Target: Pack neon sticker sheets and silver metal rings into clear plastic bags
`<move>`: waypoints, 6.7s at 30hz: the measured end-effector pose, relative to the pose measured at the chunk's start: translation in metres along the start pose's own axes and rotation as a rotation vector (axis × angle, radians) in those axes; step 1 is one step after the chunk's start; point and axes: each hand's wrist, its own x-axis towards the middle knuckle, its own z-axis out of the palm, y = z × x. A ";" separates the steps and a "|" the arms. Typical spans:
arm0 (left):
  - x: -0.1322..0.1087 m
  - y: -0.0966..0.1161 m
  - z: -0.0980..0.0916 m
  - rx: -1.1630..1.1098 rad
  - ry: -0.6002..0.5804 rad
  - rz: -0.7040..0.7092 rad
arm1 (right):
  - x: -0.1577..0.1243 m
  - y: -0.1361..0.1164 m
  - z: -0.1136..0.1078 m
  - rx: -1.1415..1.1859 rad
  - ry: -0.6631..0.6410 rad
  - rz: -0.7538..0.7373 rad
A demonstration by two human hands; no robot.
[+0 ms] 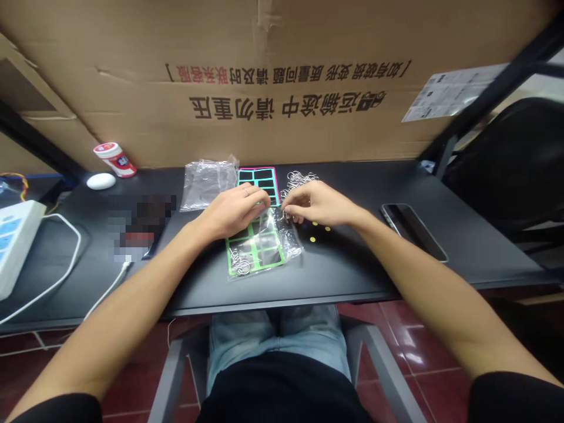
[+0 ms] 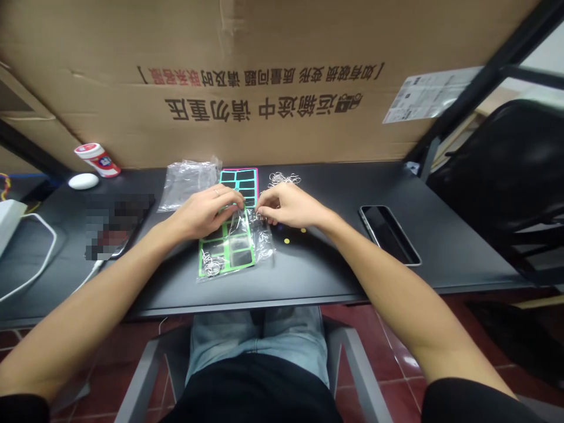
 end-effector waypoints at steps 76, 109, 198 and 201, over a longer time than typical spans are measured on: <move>0.002 0.008 -0.001 0.075 -0.018 -0.041 | -0.001 0.000 0.012 -0.054 0.069 -0.209; 0.004 0.010 -0.001 -0.083 0.099 -0.035 | 0.001 0.001 0.042 -0.164 -0.143 -0.584; 0.002 0.001 0.002 -0.073 -0.012 -0.027 | 0.005 0.011 0.014 -0.358 -0.085 -0.394; 0.002 0.002 0.001 -0.073 -0.014 -0.033 | 0.005 0.011 0.011 -0.362 -0.084 -0.386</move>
